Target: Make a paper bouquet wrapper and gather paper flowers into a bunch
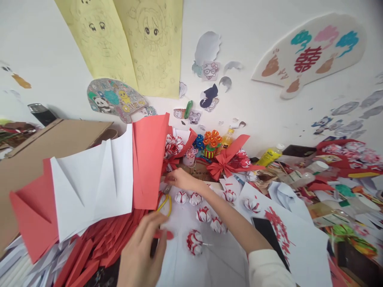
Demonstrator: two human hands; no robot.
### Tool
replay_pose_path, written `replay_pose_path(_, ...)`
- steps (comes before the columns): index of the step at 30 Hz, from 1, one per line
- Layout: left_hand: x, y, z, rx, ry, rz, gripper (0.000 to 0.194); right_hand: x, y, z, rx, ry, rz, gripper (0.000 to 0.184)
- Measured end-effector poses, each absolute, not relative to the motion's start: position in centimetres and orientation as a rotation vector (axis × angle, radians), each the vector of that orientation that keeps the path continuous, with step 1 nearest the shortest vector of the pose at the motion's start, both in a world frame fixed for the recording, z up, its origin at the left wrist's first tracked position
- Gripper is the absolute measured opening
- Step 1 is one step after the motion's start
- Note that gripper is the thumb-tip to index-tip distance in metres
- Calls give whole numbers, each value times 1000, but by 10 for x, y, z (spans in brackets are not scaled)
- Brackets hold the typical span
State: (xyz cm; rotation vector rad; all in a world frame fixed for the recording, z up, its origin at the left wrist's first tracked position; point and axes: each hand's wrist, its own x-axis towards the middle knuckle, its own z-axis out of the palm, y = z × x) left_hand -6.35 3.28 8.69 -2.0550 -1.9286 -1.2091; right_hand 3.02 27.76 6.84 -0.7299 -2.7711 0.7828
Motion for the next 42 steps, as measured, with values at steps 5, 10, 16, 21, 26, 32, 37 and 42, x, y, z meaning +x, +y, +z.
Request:
replay_pose_path(5,-100,54,74,-1449,-2075,-579,61,6,250,81,-407,-2591,998,25)
replay_pose_path(10,-132,61,76,-1290,-2049,-723,31,1,243,90,-301,-2358,1194,38)
replay_pose_path(16,-151,62,83,-1241,-1920,-937,23,2,256,55,-678,-2492,877,30)
replay_pose_path(21,-160,59,87,-1209,-1908,-1054,21,-23,245,26,-718,-2579,670,40)
replay_pose_path(26,-163,55,87,-1202,-1843,-1091,19,-49,224,20,-612,-2626,475,63)
replay_pose_path(32,-163,50,90,-1170,-1818,-1087,17,-38,205,21,-455,-2722,353,52)
replay_pose_path(37,-165,48,84,-1154,-1798,-1128,19,-25,210,24,-312,-2792,337,45)
replay_pose_path(42,-168,47,82,-1126,-1752,-1157,16,-32,233,25,-405,-2769,365,43)
